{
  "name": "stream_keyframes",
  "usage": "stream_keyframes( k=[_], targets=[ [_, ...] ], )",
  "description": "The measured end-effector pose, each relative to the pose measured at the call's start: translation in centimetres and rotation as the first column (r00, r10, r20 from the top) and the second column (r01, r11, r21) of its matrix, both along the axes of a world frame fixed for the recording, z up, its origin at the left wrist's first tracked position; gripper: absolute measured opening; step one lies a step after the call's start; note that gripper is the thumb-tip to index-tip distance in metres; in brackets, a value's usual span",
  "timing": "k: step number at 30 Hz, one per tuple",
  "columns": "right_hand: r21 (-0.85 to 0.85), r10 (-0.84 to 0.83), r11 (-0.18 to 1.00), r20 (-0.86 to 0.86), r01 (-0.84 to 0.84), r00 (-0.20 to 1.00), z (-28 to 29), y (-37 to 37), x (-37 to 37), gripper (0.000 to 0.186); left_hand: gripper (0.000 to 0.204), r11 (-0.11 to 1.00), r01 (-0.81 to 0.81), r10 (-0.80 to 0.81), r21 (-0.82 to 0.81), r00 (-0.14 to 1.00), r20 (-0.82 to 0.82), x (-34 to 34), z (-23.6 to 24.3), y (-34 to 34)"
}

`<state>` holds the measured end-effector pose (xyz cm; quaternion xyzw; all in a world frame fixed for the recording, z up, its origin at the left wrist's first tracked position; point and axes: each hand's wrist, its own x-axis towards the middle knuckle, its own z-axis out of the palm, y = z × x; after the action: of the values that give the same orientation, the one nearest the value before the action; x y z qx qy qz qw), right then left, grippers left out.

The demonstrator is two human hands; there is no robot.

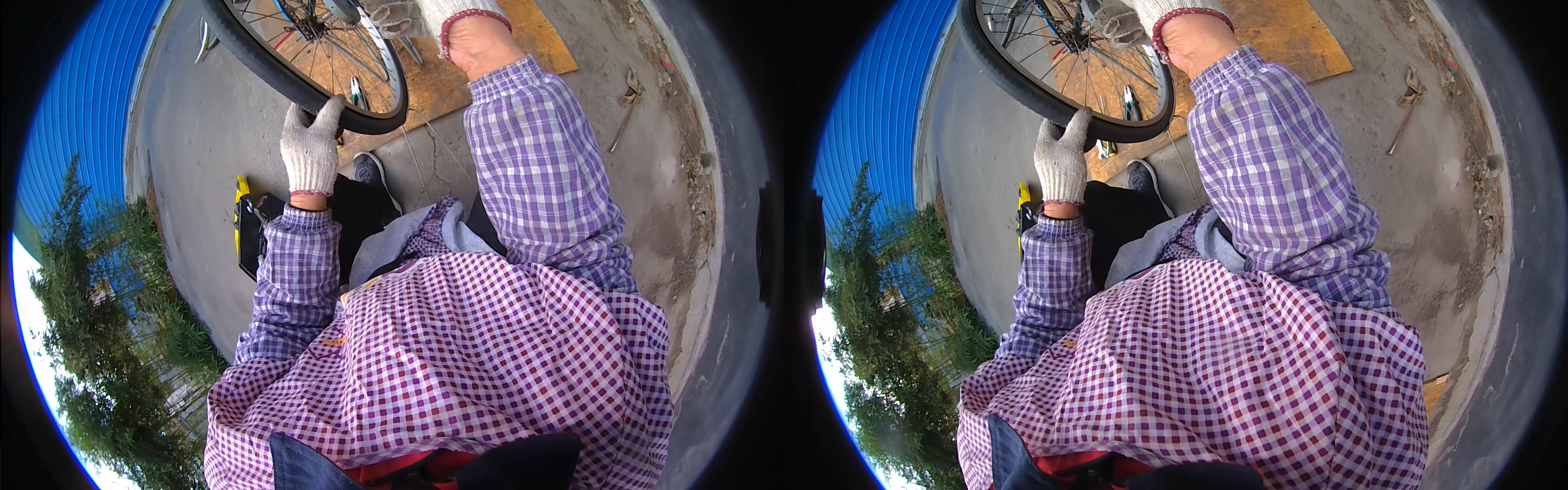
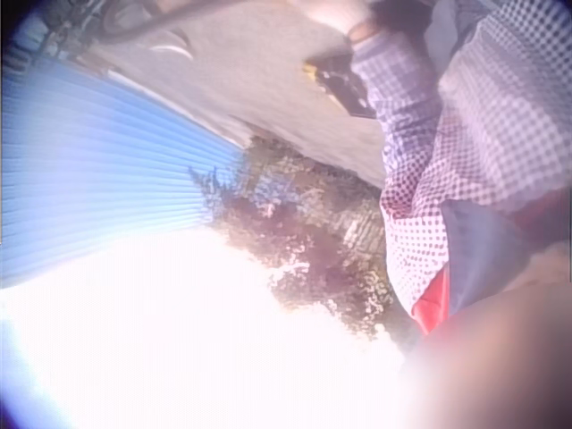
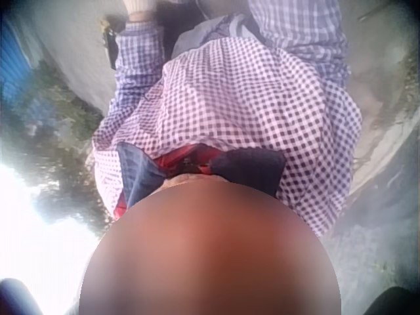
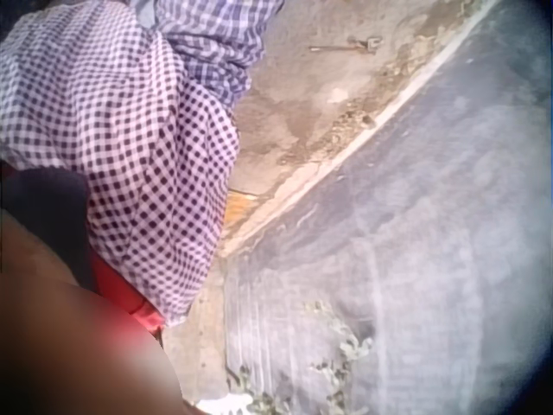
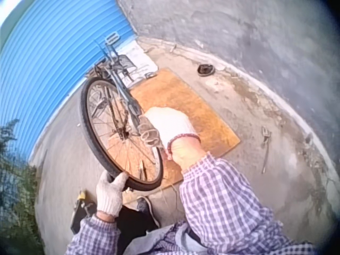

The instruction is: The person works on a bicycle's rear wheel and chain. They adjust the chain and wheel hub, then remove the tire from the rim and reseat it. Tools including a wrench and pliers are visible on the ground.

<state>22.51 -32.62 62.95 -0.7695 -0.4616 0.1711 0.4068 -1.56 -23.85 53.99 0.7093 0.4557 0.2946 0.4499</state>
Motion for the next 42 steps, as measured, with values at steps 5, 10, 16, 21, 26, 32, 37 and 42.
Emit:
stream_keyframes(
  k=[5,10,16,21,26,32,37,42],
  targets=[
    [0.345,-0.149,0.938,0.314,0.034,0.937,-0.4,1.0,-0.8,0.035,0.04,0.992,0.12,-0.123,0.031,0.988,0.091,-0.9,0.3,0.5],
    [0.115,0.02,0.993,0.002,-0.02,1.0,-0.5,1.2,-0.5,0.036,0.045,0.974,0.227,-0.226,0.008,0.972,-0.069,-1.1,-1.1,-0.2],
    [0.282,0.013,0.957,0.202,-0.07,0.979,-1.3,2.9,-2.3,0.038,0.051,0.976,0.169,-0.139,0.137,0.97,-0.2,-1.7,-1.6,0.9],
    [0.31,0.148,0.95,-0.359,-0.032,0.922,0.2,1.1,-3.8,0.04,0.052,0.982,0.181,-0.177,0.058,0.981,-0.074,-2.7,-1.8,1.2],
    [0.269,0.096,0.963,-0.244,-0.028,0.965,0.1,1.5,-3.9,0.039,0.052,0.985,0.165,-0.161,0.054,0.984,-0.074,-3.0,-1.7,1.3],
    [0.141,0.048,0.99,-0.307,-0.004,0.951,0.6,1.2,-4.0,0.042,0.049,0.979,0.199,-0.194,0.031,0.974,-0.117,-4.0,0.0,2.5],
    [0.168,0.117,0.981,-0.135,-0.094,0.984,-2.1,1.8,-4.7,0.038,0.051,0.839,0.454,-0.417,0.299,0.891,-0.181,-3.9,1.9,4.0],
    [0.163,0.232,0.958,0.052,-0.238,0.971,-4.7,5.8,-6.4,0.046,0.053,0.946,0.319,-0.324,-0.059,0.941,-0.096,-4.0,6.6,5.2]
  ],
)
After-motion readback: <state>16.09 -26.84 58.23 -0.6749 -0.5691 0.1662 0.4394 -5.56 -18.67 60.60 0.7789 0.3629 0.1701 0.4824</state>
